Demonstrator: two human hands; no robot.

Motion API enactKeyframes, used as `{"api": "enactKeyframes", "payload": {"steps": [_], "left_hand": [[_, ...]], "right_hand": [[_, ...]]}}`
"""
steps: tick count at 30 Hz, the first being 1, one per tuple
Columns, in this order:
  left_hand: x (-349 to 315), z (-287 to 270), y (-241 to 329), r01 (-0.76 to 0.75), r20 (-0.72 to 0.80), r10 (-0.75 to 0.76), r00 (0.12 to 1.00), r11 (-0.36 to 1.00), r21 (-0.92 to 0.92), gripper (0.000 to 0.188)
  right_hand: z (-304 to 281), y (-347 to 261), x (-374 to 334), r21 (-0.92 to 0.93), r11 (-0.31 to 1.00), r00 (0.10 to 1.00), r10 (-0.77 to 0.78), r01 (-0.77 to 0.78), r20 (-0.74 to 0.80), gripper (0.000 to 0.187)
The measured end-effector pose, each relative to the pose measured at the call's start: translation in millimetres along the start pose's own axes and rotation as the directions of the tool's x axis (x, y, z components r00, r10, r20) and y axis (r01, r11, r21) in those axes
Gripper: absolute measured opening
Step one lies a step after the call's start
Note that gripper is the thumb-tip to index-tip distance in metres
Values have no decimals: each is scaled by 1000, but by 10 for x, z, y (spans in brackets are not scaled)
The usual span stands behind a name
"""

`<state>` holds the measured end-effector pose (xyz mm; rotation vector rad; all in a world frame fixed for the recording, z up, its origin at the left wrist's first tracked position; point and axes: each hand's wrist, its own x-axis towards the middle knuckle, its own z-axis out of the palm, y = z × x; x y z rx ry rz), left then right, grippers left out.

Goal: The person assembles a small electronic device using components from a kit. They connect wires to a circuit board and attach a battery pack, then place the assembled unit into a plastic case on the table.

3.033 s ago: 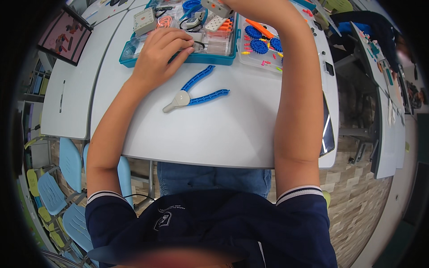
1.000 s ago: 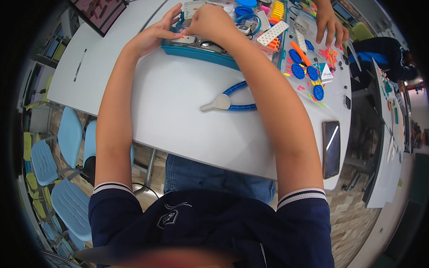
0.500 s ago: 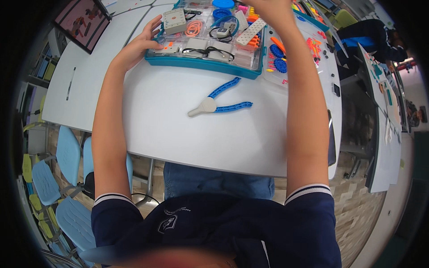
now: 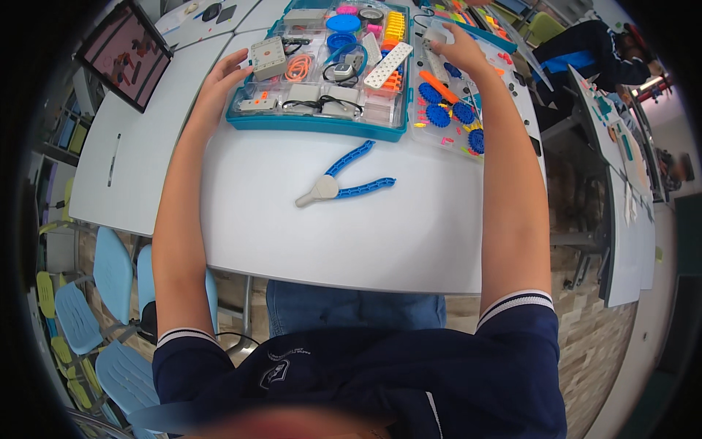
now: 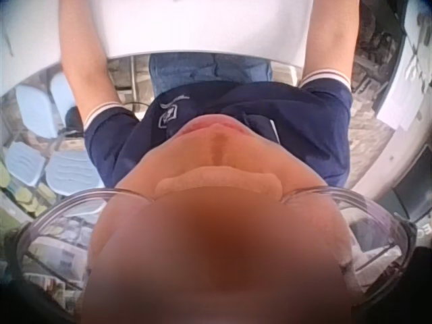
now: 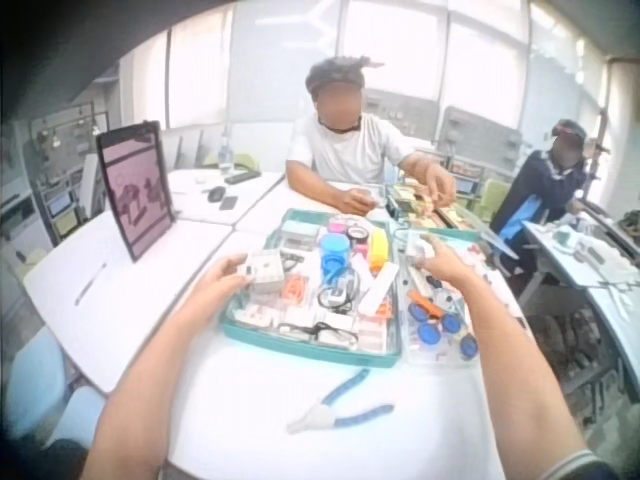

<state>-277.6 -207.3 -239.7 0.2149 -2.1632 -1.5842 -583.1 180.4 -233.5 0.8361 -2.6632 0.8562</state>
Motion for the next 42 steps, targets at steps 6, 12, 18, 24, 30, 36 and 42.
{"api": "enactKeyframes", "payload": {"steps": [6,12,18,24,30,36,42], "left_hand": [[16,27,7,-60,-184,101,978,975,212,51],[-262,311,454,-302,-301,505,809,796,524,35],[-743,865,874,-403,-32,425,905,877,262,41],[-1050,1153,937,-183,181,212,960,969,-163,42],[-1104,1246,1004,-94,306,163,938,969,-228,45],[-1069,1348,1097,-43,442,160,882,964,-262,52],[-1019,1516,1130,-94,375,221,901,940,-329,48]], "right_hand": [[70,41,98,-120,991,997,-69,64,-33,69],[-86,-1101,-372,-83,895,808,-434,439,-399,60],[-109,-2071,-1370,-25,797,686,-535,603,-493,63],[-107,-2206,-2027,132,794,763,-502,593,-407,63],[-301,-1952,-2144,216,781,793,-499,586,-350,71],[-349,-1617,-2023,42,859,781,-443,511,-441,66],[-378,-1485,-2037,-79,876,759,-454,476,-466,36]]}}
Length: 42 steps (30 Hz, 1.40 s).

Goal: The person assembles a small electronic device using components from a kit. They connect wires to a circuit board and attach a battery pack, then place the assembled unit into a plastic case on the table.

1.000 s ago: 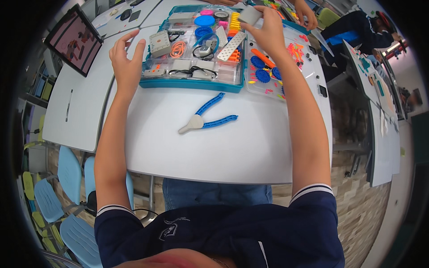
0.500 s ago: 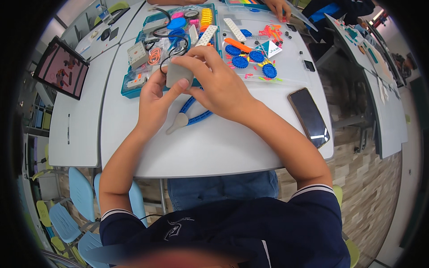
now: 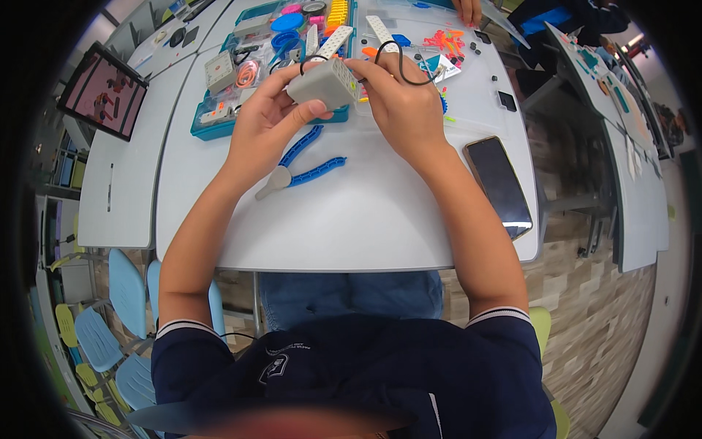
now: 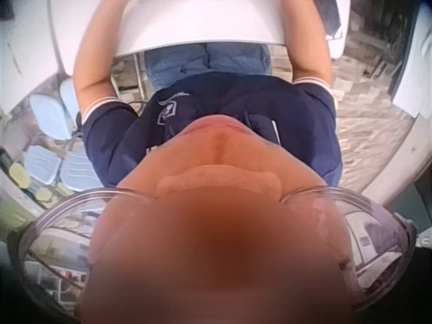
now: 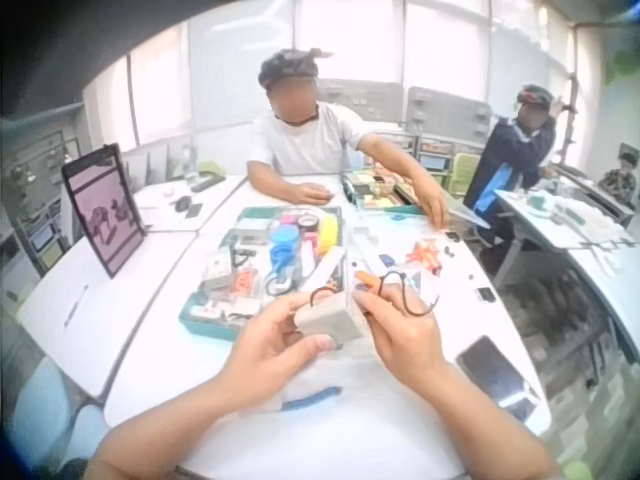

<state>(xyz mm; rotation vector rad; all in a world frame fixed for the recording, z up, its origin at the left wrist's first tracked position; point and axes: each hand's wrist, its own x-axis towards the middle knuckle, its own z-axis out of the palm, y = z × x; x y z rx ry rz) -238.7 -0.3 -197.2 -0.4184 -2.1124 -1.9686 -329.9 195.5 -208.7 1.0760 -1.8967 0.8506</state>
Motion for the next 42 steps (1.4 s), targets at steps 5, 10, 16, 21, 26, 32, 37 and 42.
{"api": "enactKeyframes", "payload": {"steps": [5,10,16,21,26,32,37,42], "left_hand": [[-43,-42,-26,-69,-92,56,994,988,-142,48],[-119,-104,-19,-49,-126,20,992,972,-231,45],[-127,-36,-39,-95,-239,40,970,970,-223,42],[-128,-40,-24,-86,-309,45,950,989,-119,43],[-130,-52,-9,-97,-313,87,946,995,-18,39],[-137,-66,-9,-65,-268,62,961,998,-2,37],[-123,-99,-11,-8,-186,-6,982,997,-75,34],[-124,-90,-54,16,-126,-21,992,999,-41,40]], "right_hand": [[13,-107,-23,-117,984,990,-131,136,49,34],[36,-268,-50,-69,977,968,-186,200,170,32],[19,-408,-113,-41,990,964,-121,134,237,31],[9,-478,-103,-22,996,971,-84,91,223,27],[38,-437,-87,-48,981,979,-180,185,96,27],[40,-402,-113,74,966,960,-254,247,118,40],[5,-434,-102,239,958,973,-193,159,124,43],[-7,-360,-13,276,953,990,-140,129,23,46]]}}
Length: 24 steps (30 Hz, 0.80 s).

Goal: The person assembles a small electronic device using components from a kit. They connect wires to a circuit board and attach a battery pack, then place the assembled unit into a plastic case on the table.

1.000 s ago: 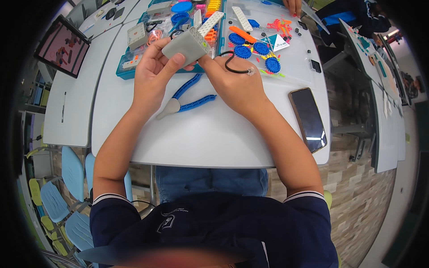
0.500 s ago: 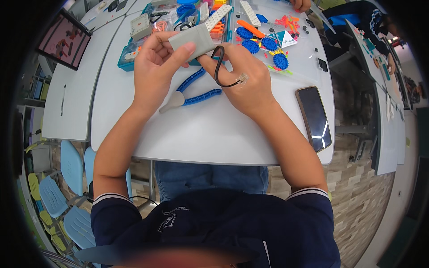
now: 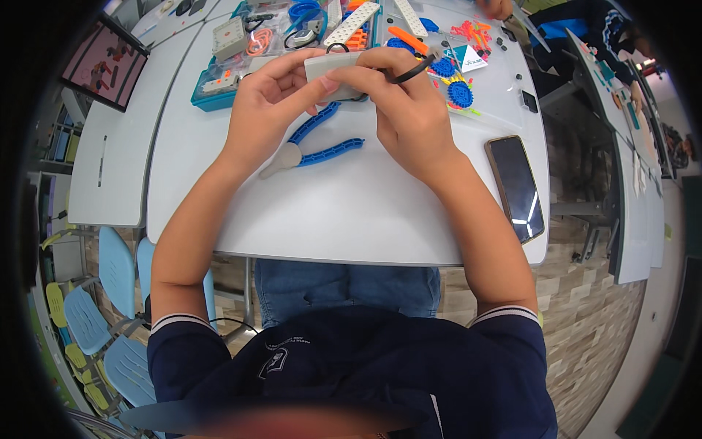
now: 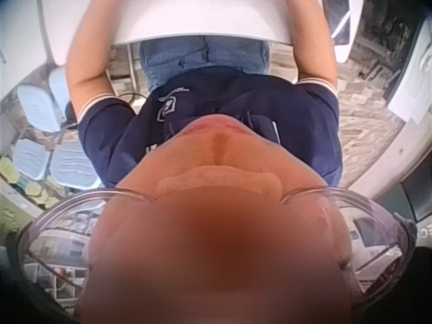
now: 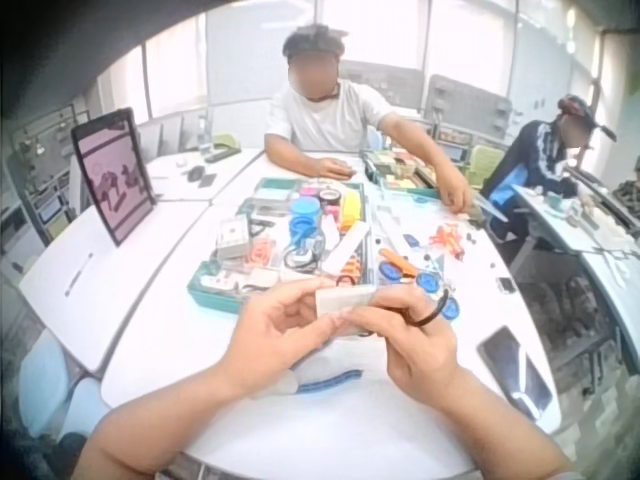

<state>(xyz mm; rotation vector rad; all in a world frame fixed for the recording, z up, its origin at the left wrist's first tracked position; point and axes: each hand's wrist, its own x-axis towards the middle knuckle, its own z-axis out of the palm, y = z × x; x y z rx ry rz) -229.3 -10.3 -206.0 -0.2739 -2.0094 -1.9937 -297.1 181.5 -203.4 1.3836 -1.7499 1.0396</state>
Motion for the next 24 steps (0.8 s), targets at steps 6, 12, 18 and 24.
{"api": "enactKeyframes", "payload": {"steps": [6,12,18,24], "left_hand": [[-38,30,-8,-63,89,47,995,981,185,43],[-51,17,98,112,266,-137,954,988,107,47],[-28,10,91,376,423,-319,848,925,-57,51],[-28,-34,21,542,588,-261,766,754,-371,42]], "right_hand": [[-58,-2,35,90,995,998,-31,36,-59,45],[-74,19,39,484,815,935,355,-317,15,46],[-63,86,-38,881,158,795,522,-446,309,43],[-12,221,-100,932,-65,851,391,-355,351,32]]}}
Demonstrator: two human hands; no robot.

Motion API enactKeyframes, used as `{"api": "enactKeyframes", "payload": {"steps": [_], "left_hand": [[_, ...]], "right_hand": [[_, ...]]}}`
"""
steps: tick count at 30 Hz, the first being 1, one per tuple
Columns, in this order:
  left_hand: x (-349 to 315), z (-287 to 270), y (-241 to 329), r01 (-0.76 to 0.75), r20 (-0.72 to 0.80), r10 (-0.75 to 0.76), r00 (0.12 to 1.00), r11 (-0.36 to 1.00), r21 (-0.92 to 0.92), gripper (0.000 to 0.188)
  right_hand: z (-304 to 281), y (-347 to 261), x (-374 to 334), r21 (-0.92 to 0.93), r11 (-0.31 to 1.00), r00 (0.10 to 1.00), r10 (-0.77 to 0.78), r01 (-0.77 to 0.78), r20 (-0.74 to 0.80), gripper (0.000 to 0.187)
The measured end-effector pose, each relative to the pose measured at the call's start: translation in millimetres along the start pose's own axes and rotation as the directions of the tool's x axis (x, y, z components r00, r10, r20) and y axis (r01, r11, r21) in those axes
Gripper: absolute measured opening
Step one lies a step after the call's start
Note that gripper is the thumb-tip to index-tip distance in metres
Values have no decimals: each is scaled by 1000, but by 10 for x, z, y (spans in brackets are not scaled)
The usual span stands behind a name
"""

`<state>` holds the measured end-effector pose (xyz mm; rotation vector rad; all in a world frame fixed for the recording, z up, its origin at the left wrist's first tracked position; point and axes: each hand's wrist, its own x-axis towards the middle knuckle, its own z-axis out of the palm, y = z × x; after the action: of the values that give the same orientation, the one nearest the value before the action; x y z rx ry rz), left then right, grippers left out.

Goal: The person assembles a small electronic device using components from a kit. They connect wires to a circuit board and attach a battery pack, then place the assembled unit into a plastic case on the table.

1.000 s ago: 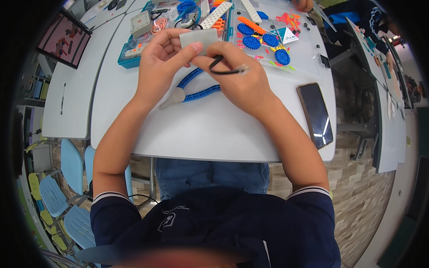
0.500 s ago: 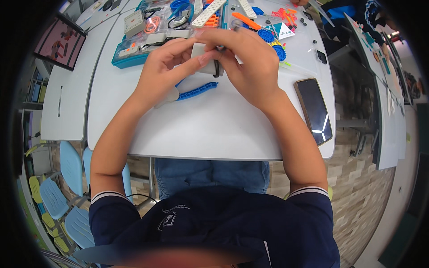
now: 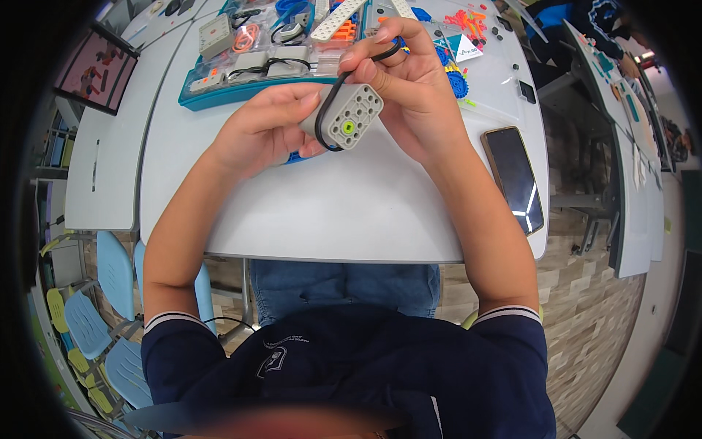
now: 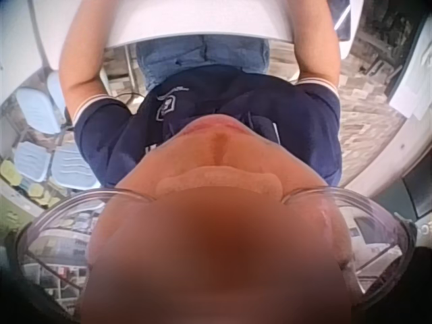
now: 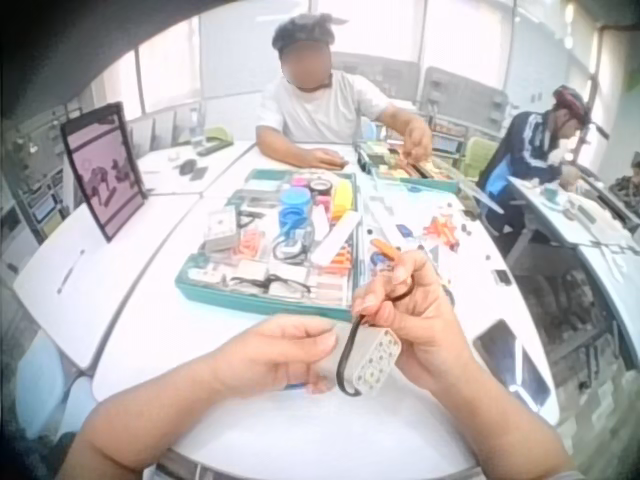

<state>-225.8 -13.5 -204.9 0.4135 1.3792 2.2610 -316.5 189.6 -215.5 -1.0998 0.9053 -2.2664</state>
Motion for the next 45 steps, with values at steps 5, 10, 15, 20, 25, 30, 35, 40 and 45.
{"api": "enactKeyframes", "payload": {"steps": [5,10,15,20,25,30,35,40,45], "left_hand": [[13,-49,-66,-29,133,69,989,958,-286,41],[-14,-69,-82,-104,-19,104,994,937,-333,57],[-14,-77,-74,-183,-77,169,983,952,-246,59],[8,-66,-90,-235,-106,231,967,972,-26,60],[9,-43,-105,-311,-83,312,947,950,21,62],[27,-53,-104,-279,-183,290,939,957,84,60],[34,13,-144,-329,-208,348,914,937,121,59],[33,73,-135,-361,-270,378,886,926,111,66],[32,-17,-106,-356,-361,418,834,907,227,62]], "right_hand": [[-47,-20,-15,-12,1000,1000,4,-4,6,23],[-25,-36,-1,-103,994,1000,-28,28,-2,11],[-1,-28,-6,-279,958,982,-106,59,-157,8],[8,-8,-29,-373,927,959,-120,17,-256,11],[75,59,-16,-378,925,948,-92,-32,-306,18],[181,95,-31,-474,868,918,-59,-147,-392,20],[183,95,-13,-617,773,922,-116,-150,-370,19],[157,79,-11,-698,710,934,-183,-91,-308,21],[206,83,-35,-660,743,936,-146,-110,-321,24]]}}
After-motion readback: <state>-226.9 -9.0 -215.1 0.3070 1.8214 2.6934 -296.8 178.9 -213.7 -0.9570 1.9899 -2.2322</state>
